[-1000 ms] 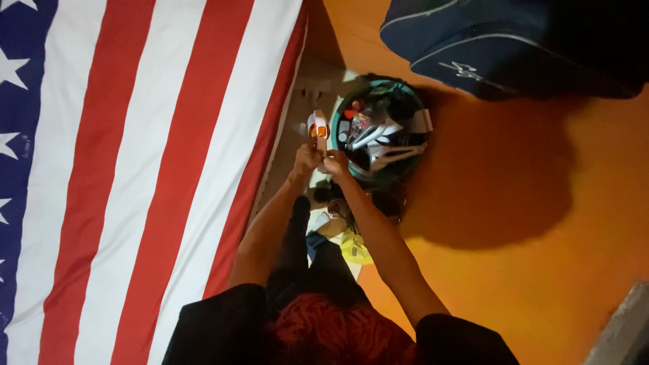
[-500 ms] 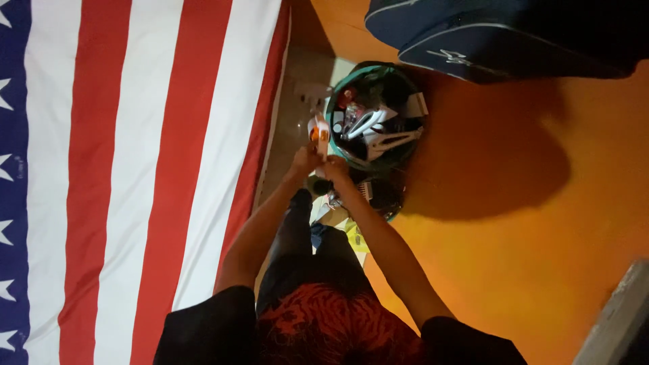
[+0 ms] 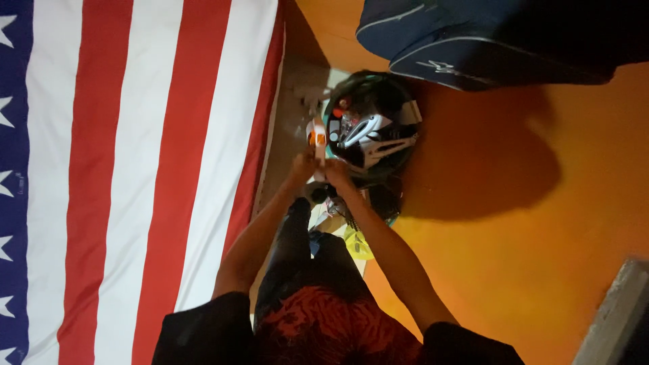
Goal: The person uses a handheld vacuum cleaner to clean the tiled floor in a bedroom. They move around the room, vacuuming near the bed and along the walls, and sit on the floor while continuing to operate the device.
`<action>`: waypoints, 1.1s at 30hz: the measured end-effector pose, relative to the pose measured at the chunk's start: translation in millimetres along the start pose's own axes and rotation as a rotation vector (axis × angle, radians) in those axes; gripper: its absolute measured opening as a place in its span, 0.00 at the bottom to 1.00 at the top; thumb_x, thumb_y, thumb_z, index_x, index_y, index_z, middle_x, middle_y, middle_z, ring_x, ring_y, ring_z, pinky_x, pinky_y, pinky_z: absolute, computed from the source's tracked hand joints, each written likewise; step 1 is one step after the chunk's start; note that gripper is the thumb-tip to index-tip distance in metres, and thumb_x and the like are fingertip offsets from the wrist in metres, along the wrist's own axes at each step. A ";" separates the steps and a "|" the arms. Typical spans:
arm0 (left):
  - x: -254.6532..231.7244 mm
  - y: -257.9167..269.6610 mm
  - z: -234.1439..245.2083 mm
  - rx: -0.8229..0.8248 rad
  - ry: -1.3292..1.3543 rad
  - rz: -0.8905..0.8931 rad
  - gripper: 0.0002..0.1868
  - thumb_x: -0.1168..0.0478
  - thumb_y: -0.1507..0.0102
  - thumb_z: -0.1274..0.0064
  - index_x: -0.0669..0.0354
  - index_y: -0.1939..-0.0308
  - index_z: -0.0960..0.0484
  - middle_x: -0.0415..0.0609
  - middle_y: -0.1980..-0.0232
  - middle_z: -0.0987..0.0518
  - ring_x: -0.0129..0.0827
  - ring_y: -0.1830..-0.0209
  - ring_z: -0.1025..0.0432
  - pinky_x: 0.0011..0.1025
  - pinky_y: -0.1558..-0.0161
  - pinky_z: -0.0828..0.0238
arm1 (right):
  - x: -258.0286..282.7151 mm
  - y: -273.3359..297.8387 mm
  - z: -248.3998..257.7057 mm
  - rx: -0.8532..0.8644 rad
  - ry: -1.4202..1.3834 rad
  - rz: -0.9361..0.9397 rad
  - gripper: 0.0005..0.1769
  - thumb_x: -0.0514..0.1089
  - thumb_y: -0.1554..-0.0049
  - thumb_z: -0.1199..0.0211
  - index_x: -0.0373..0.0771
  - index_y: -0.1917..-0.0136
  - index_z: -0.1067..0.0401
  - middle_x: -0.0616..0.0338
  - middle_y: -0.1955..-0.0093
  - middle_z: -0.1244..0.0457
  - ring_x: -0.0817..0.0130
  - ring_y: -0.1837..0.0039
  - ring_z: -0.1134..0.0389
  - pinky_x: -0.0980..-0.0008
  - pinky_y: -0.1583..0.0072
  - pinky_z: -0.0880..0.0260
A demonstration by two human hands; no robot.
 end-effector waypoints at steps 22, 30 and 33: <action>31.4 -37.8 -20.3 0.060 0.282 -0.065 0.23 0.59 0.39 0.41 0.46 0.39 0.20 0.58 0.55 0.15 0.53 0.53 0.21 0.48 0.52 0.25 | -9.4 -32.4 -1.5 0.073 -0.289 0.010 0.26 0.38 0.49 0.34 0.33 0.36 0.27 0.43 0.59 0.34 0.58 0.62 0.30 0.62 0.62 0.24; 9.9 19.6 -7.2 -0.008 0.308 0.038 0.29 0.65 0.38 0.42 0.59 0.31 0.27 0.68 0.47 0.19 0.58 0.45 0.23 0.46 0.48 0.20 | 8.6 24.8 4.9 0.115 -0.218 0.094 0.17 0.36 0.51 0.34 0.32 0.46 0.23 0.42 0.62 0.35 0.59 0.65 0.31 0.62 0.66 0.28; 28.2 0.2 -16.4 -0.059 0.099 0.051 0.19 0.55 0.39 0.40 0.63 0.48 0.18 0.65 0.54 0.16 0.63 0.50 0.23 0.59 0.50 0.27 | 7.5 12.5 2.4 0.111 -0.235 0.039 0.17 0.35 0.49 0.38 0.31 0.45 0.23 0.44 0.62 0.35 0.61 0.68 0.32 0.68 0.66 0.27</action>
Point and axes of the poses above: each hand's wrist, its own y-axis away from the middle knuckle, its own z-axis out of the back of the hand, x = y × z, the point moved 1 cm from there along -y, towards the middle knuckle
